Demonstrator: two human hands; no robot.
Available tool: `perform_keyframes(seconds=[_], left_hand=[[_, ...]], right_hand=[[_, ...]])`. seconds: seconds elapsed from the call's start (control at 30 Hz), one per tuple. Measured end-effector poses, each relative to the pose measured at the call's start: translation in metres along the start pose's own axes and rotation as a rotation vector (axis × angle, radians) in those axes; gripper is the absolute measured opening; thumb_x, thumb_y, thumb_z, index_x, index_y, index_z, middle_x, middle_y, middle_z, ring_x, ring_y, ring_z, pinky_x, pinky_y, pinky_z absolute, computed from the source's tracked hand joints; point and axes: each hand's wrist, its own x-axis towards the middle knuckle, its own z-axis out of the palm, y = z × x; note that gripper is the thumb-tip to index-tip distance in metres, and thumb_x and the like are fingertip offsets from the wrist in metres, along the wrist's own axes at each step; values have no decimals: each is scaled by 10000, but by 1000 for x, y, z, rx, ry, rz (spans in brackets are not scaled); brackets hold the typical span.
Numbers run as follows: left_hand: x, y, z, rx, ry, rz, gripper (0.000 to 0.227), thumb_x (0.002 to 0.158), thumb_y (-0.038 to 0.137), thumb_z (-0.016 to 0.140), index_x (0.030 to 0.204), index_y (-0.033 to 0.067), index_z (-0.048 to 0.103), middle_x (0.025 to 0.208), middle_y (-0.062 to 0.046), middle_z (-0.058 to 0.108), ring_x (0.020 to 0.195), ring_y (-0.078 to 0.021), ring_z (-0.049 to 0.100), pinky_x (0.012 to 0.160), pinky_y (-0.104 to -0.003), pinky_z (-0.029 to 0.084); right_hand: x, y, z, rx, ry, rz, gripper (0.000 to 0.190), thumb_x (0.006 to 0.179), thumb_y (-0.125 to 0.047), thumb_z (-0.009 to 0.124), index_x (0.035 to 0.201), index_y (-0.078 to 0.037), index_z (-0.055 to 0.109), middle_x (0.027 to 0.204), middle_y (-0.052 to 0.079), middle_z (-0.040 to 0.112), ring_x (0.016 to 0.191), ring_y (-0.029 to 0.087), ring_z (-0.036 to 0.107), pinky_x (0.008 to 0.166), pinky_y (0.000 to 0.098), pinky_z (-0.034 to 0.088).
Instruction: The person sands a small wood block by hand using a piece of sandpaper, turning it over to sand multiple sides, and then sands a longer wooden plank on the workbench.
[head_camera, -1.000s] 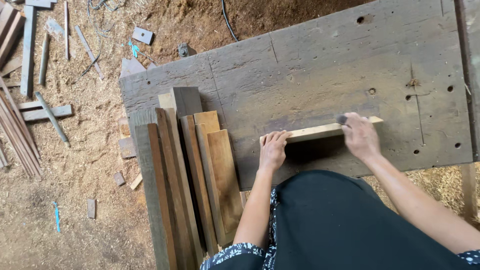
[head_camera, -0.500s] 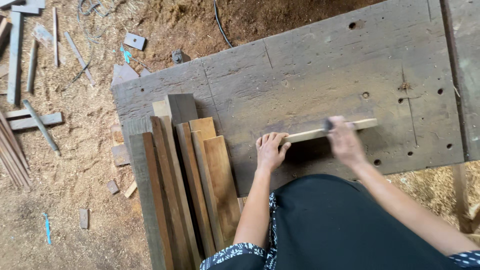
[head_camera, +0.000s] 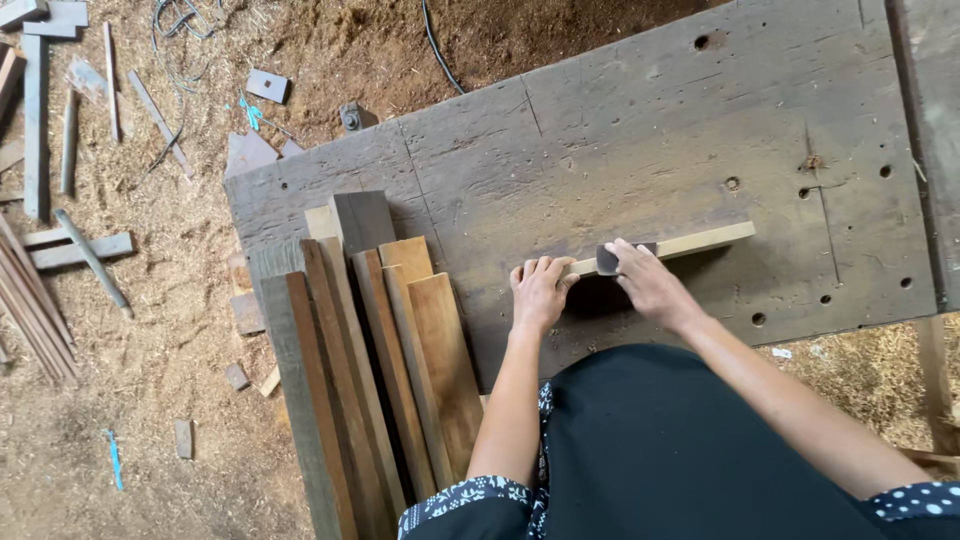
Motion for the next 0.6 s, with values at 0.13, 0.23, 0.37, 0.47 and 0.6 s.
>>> perform_keyframes(seconds=[0.13, 0.23, 0.37, 0.47, 0.6], left_hand=[[3, -1, -2, -21, 26, 23, 314, 944, 394, 645, 1198, 217, 698, 1119, -1, 669, 1169, -237, 557, 1060, -448, 310], [-3, 0, -2, -16, 33, 23, 309, 946, 393, 648, 1197, 220, 696, 1119, 0, 667, 1170, -237, 557, 1060, -445, 316], [-7, 4, 0, -4, 5, -22, 307, 932, 381, 669, 1203, 237, 694, 1098, 4, 662, 1161, -232, 554, 1057, -459, 303], [-18, 9, -2, -10, 80, 51, 311, 920, 356, 680, 1210, 245, 686, 1140, -2, 647, 1184, -241, 540, 1069, -448, 311], [-25, 8, 1, -26, 80, 14, 321, 904, 345, 689, 1208, 241, 687, 1169, -2, 645, 1208, -244, 530, 1078, -458, 289]], right_hand=[[9, 0, -68, 182, -151, 584, 336, 1078, -209, 405, 1380, -133, 529, 1071, 134, 621, 952, 272, 626, 848, 408, 581], [7, -13, -84, 115, -31, 687, 293, 1102, -197, 425, 1360, -128, 545, 987, 121, 606, 863, 270, 598, 840, 392, 562], [17, -49, -40, 121, 21, 156, 237, 1029, -157, 515, 1239, -58, 565, 939, 122, 611, 828, 267, 603, 796, 393, 543], [22, -37, -45, -127, 260, -366, 318, 1078, -296, 432, 1273, -58, 513, 1097, 155, 651, 939, 305, 655, 800, 399, 549], [-14, 13, -78, 57, -182, 573, 284, 1074, -228, 468, 1263, -50, 586, 920, 142, 668, 823, 299, 646, 765, 475, 545]])
